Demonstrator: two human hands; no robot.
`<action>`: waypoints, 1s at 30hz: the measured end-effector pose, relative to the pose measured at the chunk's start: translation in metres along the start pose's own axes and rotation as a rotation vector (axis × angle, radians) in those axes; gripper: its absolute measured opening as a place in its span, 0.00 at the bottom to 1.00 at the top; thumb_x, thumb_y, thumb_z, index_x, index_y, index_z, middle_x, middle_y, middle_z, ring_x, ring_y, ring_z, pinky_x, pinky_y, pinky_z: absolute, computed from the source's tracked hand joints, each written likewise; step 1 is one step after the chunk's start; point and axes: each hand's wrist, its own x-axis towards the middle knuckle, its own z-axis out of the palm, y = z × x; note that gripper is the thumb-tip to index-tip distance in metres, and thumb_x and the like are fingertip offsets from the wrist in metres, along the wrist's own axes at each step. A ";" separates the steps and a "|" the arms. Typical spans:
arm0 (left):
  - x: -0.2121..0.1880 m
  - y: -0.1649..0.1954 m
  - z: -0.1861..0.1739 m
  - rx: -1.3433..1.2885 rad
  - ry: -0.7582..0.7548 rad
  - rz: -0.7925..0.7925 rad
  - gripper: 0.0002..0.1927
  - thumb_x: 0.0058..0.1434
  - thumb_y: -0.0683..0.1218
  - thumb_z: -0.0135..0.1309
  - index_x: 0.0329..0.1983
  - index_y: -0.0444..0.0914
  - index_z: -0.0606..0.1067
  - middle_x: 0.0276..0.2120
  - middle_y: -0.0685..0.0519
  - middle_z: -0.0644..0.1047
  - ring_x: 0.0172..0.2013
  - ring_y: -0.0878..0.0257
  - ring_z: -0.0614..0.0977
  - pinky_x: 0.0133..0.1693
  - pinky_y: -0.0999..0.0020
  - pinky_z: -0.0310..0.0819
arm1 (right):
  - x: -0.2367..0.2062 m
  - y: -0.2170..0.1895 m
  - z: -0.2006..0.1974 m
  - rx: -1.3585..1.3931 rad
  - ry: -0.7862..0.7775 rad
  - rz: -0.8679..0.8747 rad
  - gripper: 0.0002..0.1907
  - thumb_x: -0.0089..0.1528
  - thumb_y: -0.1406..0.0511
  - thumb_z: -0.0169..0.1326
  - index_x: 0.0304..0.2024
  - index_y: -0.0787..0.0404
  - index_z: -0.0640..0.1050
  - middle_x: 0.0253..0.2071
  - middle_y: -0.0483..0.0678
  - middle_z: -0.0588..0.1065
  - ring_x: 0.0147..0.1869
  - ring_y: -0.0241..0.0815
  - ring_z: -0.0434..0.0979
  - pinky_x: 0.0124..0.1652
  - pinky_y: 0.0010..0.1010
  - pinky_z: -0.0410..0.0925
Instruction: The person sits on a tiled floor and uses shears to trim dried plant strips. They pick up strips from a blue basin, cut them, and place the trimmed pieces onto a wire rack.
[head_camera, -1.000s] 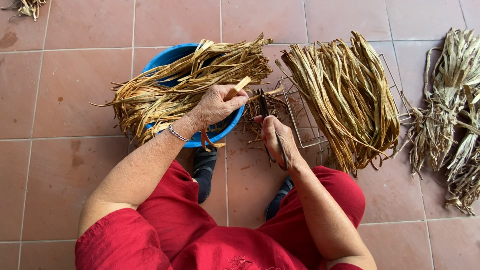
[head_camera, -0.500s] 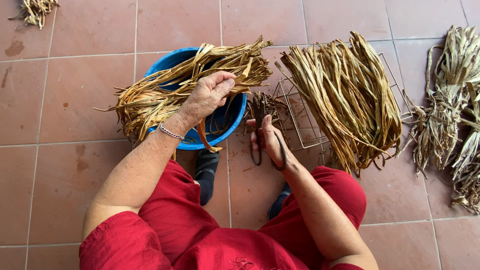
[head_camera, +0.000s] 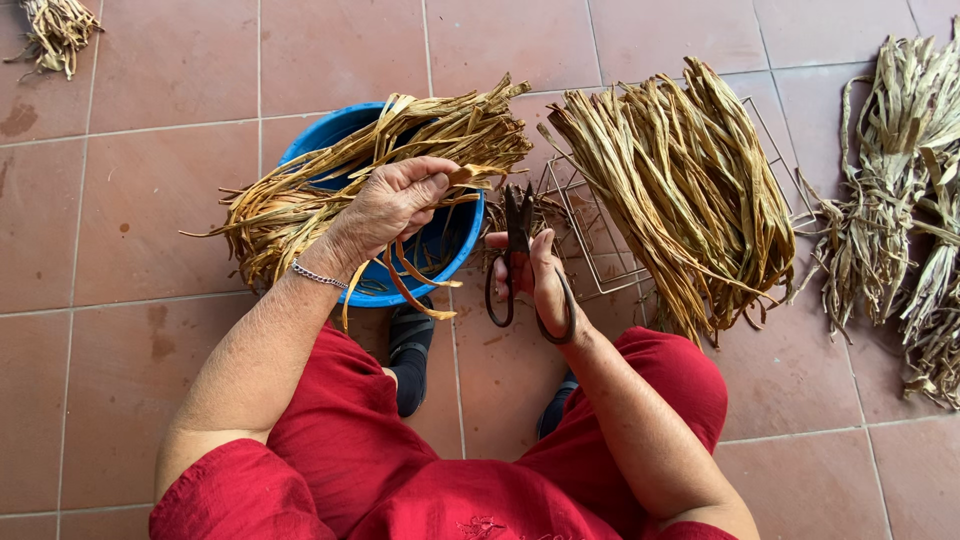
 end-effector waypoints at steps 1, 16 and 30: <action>-0.001 0.000 -0.001 -0.004 -0.015 0.010 0.14 0.73 0.46 0.50 0.58 0.38 0.75 0.23 0.66 0.68 0.19 0.78 0.64 0.18 0.82 0.56 | 0.000 0.000 0.001 0.008 -0.012 0.013 0.48 0.66 0.34 0.22 0.63 0.64 0.72 0.33 0.44 0.71 0.34 0.37 0.70 0.39 0.33 0.68; -0.009 -0.001 -0.010 -0.053 -0.066 -0.018 0.10 0.71 0.45 0.53 0.52 0.38 0.79 0.34 0.59 0.80 0.20 0.77 0.63 0.21 0.82 0.57 | 0.000 -0.014 0.004 0.064 0.193 0.043 0.47 0.66 0.34 0.25 0.50 0.67 0.75 0.24 0.41 0.64 0.23 0.32 0.59 0.24 0.24 0.58; 0.020 -0.029 -0.009 -0.174 -0.273 0.094 0.33 0.63 0.39 0.45 0.74 0.34 0.65 0.28 0.64 0.66 0.27 0.76 0.64 0.27 0.81 0.58 | 0.021 -0.013 0.007 0.049 0.296 -0.089 0.19 0.64 0.65 0.59 0.55 0.66 0.75 0.31 0.43 0.74 0.27 0.30 0.70 0.28 0.21 0.65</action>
